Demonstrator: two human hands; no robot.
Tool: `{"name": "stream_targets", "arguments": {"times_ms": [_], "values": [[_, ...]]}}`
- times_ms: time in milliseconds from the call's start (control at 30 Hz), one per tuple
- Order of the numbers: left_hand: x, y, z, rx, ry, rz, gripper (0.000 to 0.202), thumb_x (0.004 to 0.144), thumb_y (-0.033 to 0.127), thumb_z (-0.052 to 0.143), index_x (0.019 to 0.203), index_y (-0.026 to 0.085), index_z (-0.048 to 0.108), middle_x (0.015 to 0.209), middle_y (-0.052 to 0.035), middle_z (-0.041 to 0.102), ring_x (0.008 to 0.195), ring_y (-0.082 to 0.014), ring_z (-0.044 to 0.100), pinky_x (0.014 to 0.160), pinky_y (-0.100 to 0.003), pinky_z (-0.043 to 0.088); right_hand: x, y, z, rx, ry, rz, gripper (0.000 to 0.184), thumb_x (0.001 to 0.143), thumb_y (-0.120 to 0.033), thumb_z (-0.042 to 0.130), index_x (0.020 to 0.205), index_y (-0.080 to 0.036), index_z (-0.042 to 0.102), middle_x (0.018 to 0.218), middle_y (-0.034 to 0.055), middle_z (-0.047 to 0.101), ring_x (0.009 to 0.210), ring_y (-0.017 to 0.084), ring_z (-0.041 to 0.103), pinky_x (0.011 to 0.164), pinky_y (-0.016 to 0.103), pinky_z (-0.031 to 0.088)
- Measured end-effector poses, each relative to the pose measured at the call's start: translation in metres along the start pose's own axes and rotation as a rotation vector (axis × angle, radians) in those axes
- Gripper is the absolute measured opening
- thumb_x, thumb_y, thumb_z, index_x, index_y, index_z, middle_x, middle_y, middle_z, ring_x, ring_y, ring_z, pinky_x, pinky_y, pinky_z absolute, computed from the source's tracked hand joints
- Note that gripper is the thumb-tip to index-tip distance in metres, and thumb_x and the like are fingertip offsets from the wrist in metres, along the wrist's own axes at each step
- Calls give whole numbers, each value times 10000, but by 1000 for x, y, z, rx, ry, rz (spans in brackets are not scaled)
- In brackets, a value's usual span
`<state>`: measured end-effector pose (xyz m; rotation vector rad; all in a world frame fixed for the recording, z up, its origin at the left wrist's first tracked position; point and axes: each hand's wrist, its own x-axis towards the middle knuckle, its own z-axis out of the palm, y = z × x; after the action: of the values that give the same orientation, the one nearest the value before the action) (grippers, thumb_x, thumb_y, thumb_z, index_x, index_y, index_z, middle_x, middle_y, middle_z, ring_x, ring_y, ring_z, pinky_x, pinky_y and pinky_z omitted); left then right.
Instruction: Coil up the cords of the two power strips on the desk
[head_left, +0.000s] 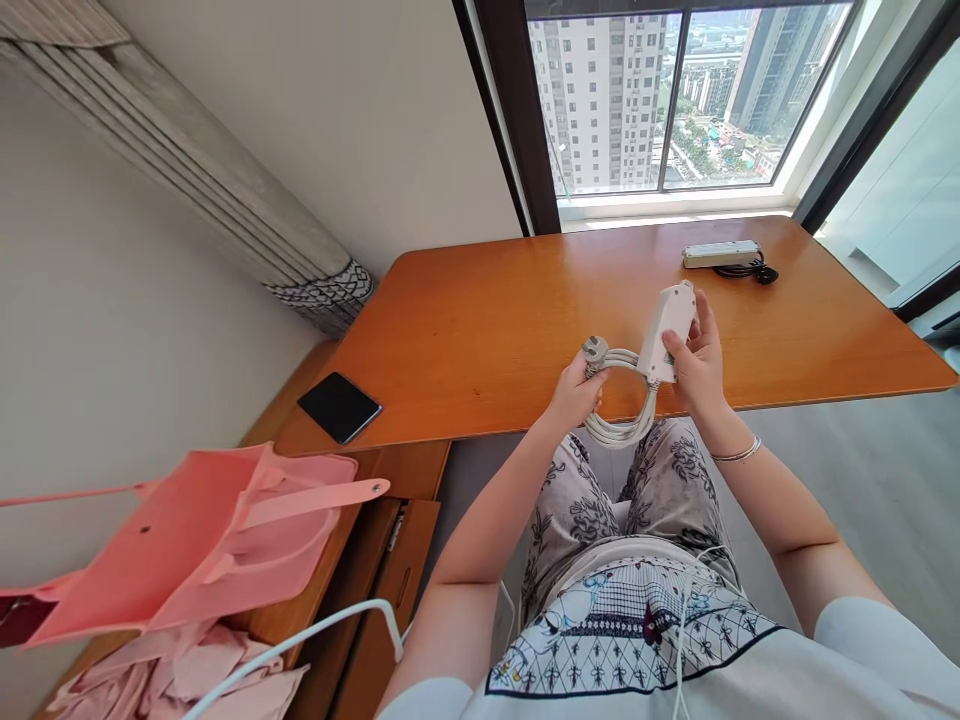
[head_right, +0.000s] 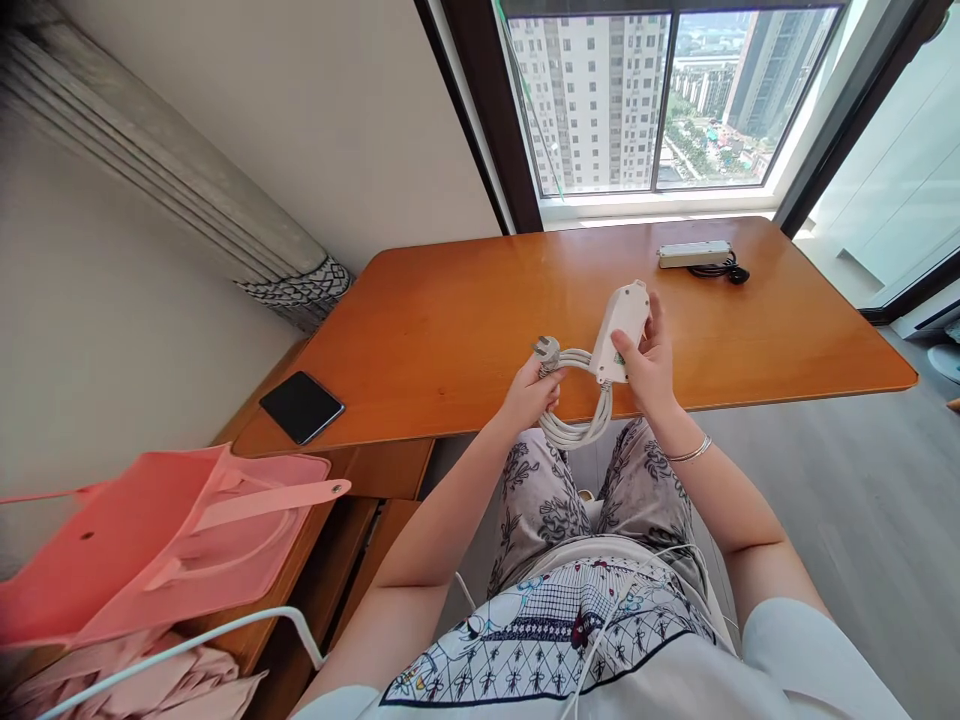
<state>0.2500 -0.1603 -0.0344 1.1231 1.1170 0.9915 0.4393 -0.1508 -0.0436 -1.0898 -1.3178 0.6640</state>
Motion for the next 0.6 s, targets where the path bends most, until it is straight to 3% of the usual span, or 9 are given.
{"name": "stream_targets", "arguments": {"times_ms": [100, 267, 367, 467, 600], "values": [[-4, 8, 4, -172, -16, -41, 251, 783, 247, 672, 854, 239, 431, 539, 134, 338, 383, -50, 301, 414, -186, 260, 2, -3, -4, -90, 55, -52, 874, 934, -766, 308, 1675, -328, 161, 1650, 121, 376, 1419, 300, 515, 1005, 479, 569], [-11, 15, 9, -345, -70, -103, 300, 769, 238, 696, 867, 237, 413, 569, 133, 329, 373, -30, 275, 399, -163, 219, 3, -5, -7, -4, -54, 3, 790, 901, -803, 329, 1541, -359, 463, 1505, 83, 559, 1280, 310, 590, 902, 459, 580], [-13, 14, 12, -437, -160, -144, 306, 761, 226, 700, 910, 240, 432, 581, 127, 347, 359, -32, 262, 387, -166, 184, 3, -11, 0, 227, -49, 106, 691, 917, -734, 396, 1507, -384, 472, 1522, 44, 555, 1280, 283, 585, 926, 450, 577], [-12, 12, 14, -516, -216, -160, 312, 763, 206, 699, 929, 243, 438, 588, 123, 343, 346, -31, 243, 380, -173, 143, 0, -23, 10, 452, -35, 272, 669, 892, -660, 506, 1470, -326, 483, 1549, 59, 539, 1248, 255, 619, 908, 395, 598], [-14, 9, 17, -538, -224, -106, 249, 793, 160, 634, 910, 241, 430, 573, 115, 349, 342, -32, 259, 384, -175, 156, -13, -41, 18, 641, -129, 470, 617, 947, -615, 396, 1394, -203, 505, 1593, 117, 495, 1225, 249, 643, 909, 363, 605]]}}
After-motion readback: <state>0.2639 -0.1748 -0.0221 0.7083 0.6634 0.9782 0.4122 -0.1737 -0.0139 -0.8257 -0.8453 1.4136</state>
